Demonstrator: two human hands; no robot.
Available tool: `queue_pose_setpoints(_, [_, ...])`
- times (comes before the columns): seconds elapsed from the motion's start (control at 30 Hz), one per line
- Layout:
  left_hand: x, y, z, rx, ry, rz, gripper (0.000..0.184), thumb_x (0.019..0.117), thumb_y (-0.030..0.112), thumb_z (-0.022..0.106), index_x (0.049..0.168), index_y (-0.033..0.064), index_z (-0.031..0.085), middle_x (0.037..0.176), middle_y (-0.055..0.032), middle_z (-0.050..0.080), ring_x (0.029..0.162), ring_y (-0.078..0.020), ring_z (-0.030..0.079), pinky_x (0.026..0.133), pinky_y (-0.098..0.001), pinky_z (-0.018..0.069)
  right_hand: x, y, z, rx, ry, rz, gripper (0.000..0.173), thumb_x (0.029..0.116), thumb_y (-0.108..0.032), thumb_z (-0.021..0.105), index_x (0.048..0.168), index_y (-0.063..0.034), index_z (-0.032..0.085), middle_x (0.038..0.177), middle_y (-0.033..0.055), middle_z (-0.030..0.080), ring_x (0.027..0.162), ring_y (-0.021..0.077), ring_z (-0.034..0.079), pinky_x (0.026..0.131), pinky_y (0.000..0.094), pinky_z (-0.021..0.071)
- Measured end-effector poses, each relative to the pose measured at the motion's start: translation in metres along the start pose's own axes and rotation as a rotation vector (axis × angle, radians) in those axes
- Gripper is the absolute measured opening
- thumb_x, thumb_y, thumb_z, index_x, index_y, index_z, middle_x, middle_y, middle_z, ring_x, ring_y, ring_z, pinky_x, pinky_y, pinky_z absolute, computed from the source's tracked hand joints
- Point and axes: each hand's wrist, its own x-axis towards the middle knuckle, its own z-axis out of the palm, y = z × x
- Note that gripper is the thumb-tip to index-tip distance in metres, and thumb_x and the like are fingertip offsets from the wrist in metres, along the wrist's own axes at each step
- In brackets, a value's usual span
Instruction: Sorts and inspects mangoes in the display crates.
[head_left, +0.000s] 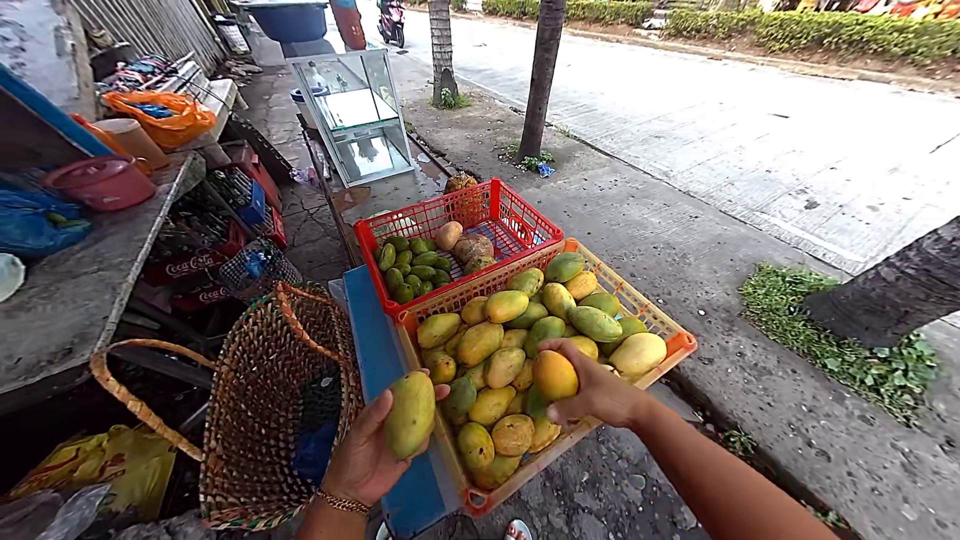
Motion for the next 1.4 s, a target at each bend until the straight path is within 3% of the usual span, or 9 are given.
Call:
queue_pose_setpoints(0.13, [-0.005,-0.001,0.002,-0.115,-0.010,-0.023,0.072,0.0786,0.063,0.077,0.125,0.0083,0.067,0.108,-0.0169,0.070,0.085,-0.0271,0.072,0.069,-0.0410,0.0628,0.020,0.006,0.022,0.081,-0.056,-0.021,0.078,0.0668,-0.021,0.092,0.134,-0.0094,0.054,0.119,0.0077,0.068,0.103,0.0176,0.069,0.087,0.0349,0.0605])
queue_pose_setpoints(0.27, [-0.018,-0.009,0.006,0.064,-0.052,-0.151,0.076,0.0935,0.077,0.042,0.133,0.0135,0.059,0.121,-0.0207,0.069,0.088,-0.0310,0.075,0.058,-0.0375,0.0621,0.025,0.013,0.029,0.482,-0.155,0.138,0.096,0.0659,-0.055,0.092,0.138,-0.0110,0.047,0.123,0.0136,0.068,0.100,0.0317,0.073,0.073,0.0430,0.0643])
queue_pose_setpoints(0.37, [-0.023,-0.016,0.000,0.039,-0.076,-0.162,0.053,0.1006,0.052,0.046,0.137,0.0143,0.053,0.128,-0.0228,0.065,0.092,-0.0346,0.073,0.059,-0.0376,0.0607,0.026,0.008,0.025,0.274,-0.191,0.114,0.072,0.0937,-0.061,0.061,0.144,-0.0126,0.041,0.123,0.0123,0.067,0.099,0.0267,0.072,0.077,0.0400,0.0633])
queue_pose_setpoints(0.43, [-0.023,-0.015,-0.003,0.008,-0.093,-0.147,0.044,0.0966,0.038,0.058,0.134,0.0155,0.052,0.132,-0.0227,0.061,0.099,-0.0390,0.071,0.067,-0.0439,0.0616,0.027,0.001,0.025,-0.163,-0.164,0.027,0.056,0.1059,-0.044,0.048,0.150,-0.0094,0.039,0.134,0.0118,0.060,0.116,0.0191,0.065,0.098,0.0366,0.0555])
queue_pose_setpoints(0.57, [-0.016,-0.011,-0.007,0.088,-0.202,-0.112,0.047,0.0892,0.015,0.067,0.133,0.0151,0.052,0.136,-0.0220,0.059,0.106,-0.0391,0.069,0.074,-0.0475,0.0615,0.032,0.009,0.032,-0.780,-0.170,-0.298,0.065,0.0856,-0.027,0.083,0.140,-0.0064,0.055,0.137,0.0177,0.059,0.131,0.0356,0.053,0.112,0.0530,0.0408])
queue_pose_setpoints(0.83, [-0.002,-0.014,0.013,0.430,-0.176,-0.096,0.084,0.0729,0.010,0.084,0.146,0.0023,0.044,0.125,-0.0170,0.066,0.112,-0.0283,0.068,0.096,-0.0447,0.0571,0.031,0.022,0.026,-0.850,-0.151,-0.318,0.066,0.0843,-0.020,0.084,0.145,-0.0187,0.058,0.148,0.0122,0.053,0.138,0.0405,0.044,0.112,0.0549,0.0398])
queue_pose_setpoints(1.0, [0.016,-0.007,0.052,0.558,-0.017,-0.003,0.082,0.0695,0.020,0.087,0.140,0.0012,0.051,0.121,-0.0153,0.067,0.106,-0.0240,0.069,0.091,-0.0401,0.0597,0.010,-0.006,0.011,-0.413,0.045,-0.313,0.074,0.0840,-0.039,0.082,0.146,-0.0088,0.055,0.148,0.0140,0.053,0.132,0.0262,0.055,0.106,0.0431,0.0513])
queue_pose_setpoints(1.17, [0.038,-0.011,0.115,0.595,-0.239,0.050,0.110,0.0818,0.046,0.083,0.162,0.0072,0.018,0.155,-0.0164,0.043,0.134,-0.0277,0.054,0.106,-0.0447,0.0526,-0.004,-0.035,0.007,0.239,-0.129,-0.206,0.122,0.0695,-0.062,0.087,0.163,-0.0249,0.018,0.146,0.0131,0.054,0.115,0.0319,0.068,0.086,0.0474,0.0632])
queue_pose_setpoints(1.4, [0.028,-0.009,0.074,0.651,-0.024,0.044,0.060,0.0929,0.028,0.068,0.144,0.0040,0.049,0.134,-0.0144,0.062,0.113,-0.0287,0.066,0.089,-0.0416,0.0589,-0.003,-0.007,-0.017,-0.565,0.080,-0.191,0.066,0.0896,-0.032,0.077,0.143,-0.0030,0.049,0.122,0.0124,0.067,0.111,0.0212,0.066,0.099,0.0405,0.0537])
